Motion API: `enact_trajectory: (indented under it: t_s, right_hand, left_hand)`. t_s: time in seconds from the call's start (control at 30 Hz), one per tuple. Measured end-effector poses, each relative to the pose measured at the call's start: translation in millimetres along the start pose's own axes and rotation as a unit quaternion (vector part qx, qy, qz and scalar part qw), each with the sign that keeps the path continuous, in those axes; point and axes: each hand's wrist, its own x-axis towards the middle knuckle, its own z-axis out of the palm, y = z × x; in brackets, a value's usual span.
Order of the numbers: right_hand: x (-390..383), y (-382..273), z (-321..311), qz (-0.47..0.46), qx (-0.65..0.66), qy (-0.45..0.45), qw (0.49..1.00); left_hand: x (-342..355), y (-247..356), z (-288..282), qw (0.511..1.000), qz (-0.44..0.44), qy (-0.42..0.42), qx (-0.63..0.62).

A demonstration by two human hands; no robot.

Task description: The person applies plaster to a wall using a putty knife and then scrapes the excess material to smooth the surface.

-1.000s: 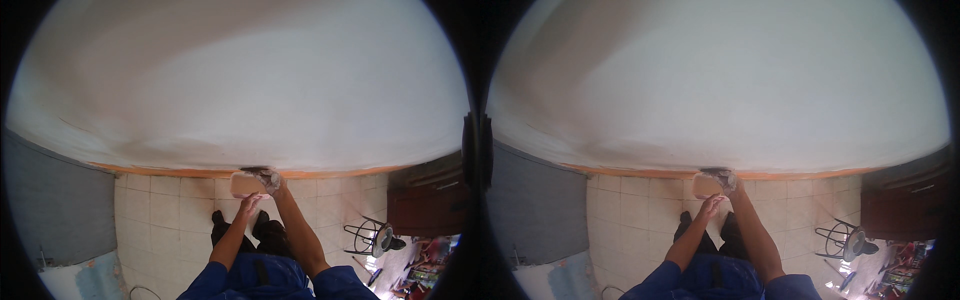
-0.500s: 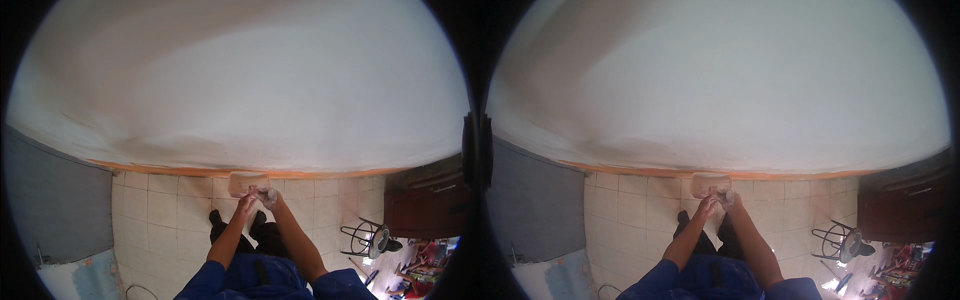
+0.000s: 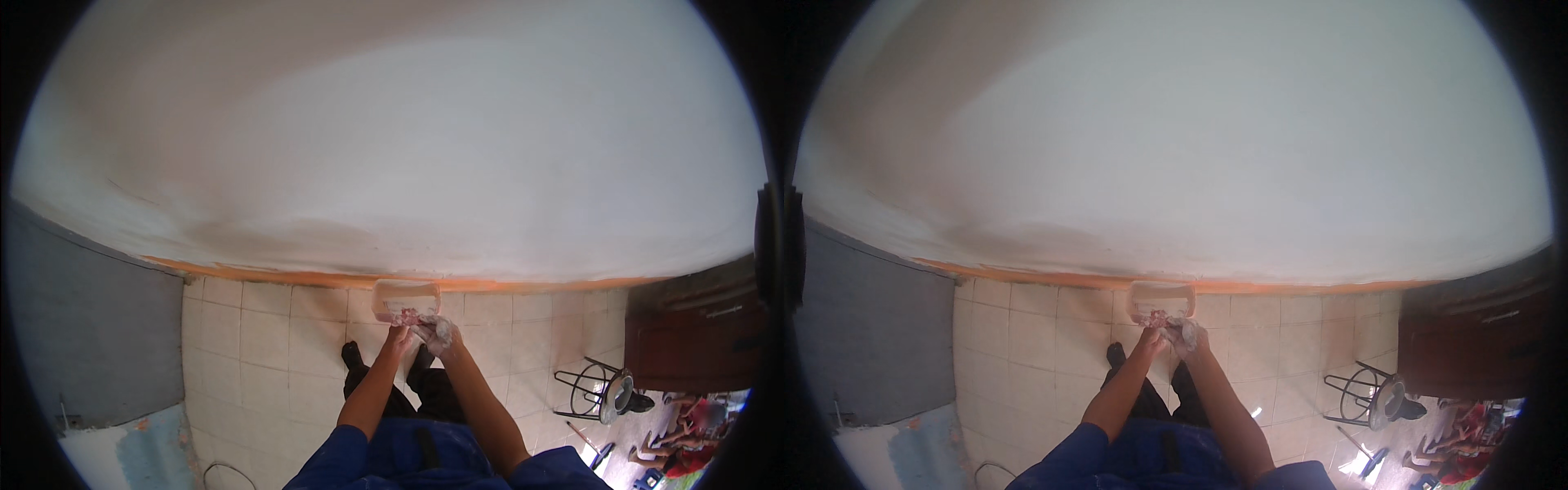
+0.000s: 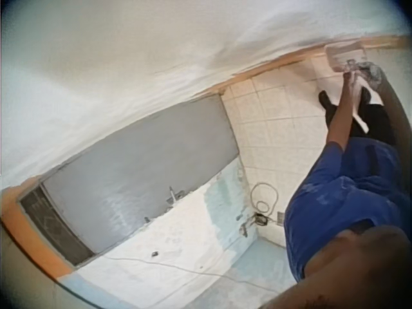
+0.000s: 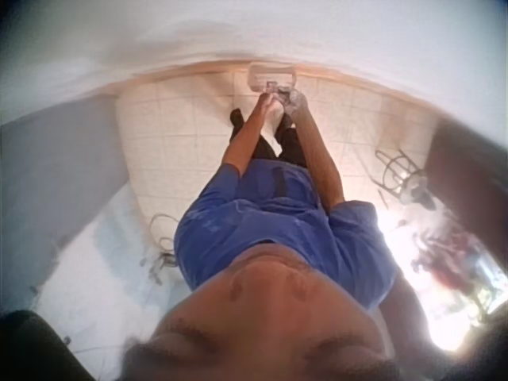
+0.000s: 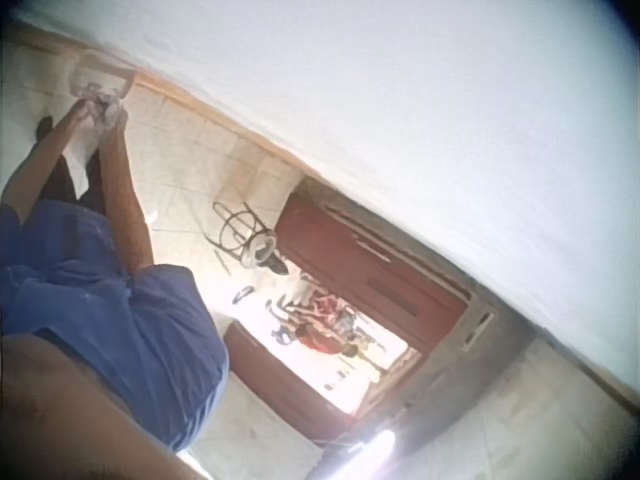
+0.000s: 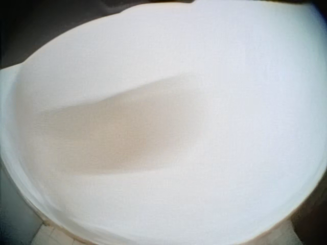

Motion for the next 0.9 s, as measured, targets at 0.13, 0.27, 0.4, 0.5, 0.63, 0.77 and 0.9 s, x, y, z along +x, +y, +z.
enact_trajectory:
  t_s: [0.13, 0.27, 0.4, 0.5, 0.63, 0.77, 0.9]
  right_hand:
    - [59, -13, -15, 0.020, 0.008, 0.125, 0.992]
    - [65, -19, 57, -0.007, -0.054, 0.125, 0.991]
    - [1, -9, 101, -0.084, -0.273, 0.127, 0.950]
    - [-25, -4, 84, -0.017, -0.144, 0.189, 0.971]
    - [23, 11, 0, 0.024, -0.272, 0.189, 0.943]
    - [82, 4, -27, -0.015, -0.214, 0.040, 0.976]
    - [73, 9, 76, -0.034, -0.063, 0.128, 0.989]
  left_hand:
    - [12, 11, -17, 0.990, -0.088, -0.017, 0.109]
    - [15, 16, -26, 0.996, -0.059, -0.019, 0.063]
    - [10, 18, -20, 0.995, -0.066, -0.001, 0.073]
    - [2, 13, -11, 0.997, -0.050, -0.015, 0.050]
    - [6, 11, -24, 0.999, -0.046, -0.024, 0.009]
    - [12, 8, -34, 0.994, -0.078, -0.017, 0.070]
    - [1, 21, -44, 0.993, -0.045, -0.004, 0.105]
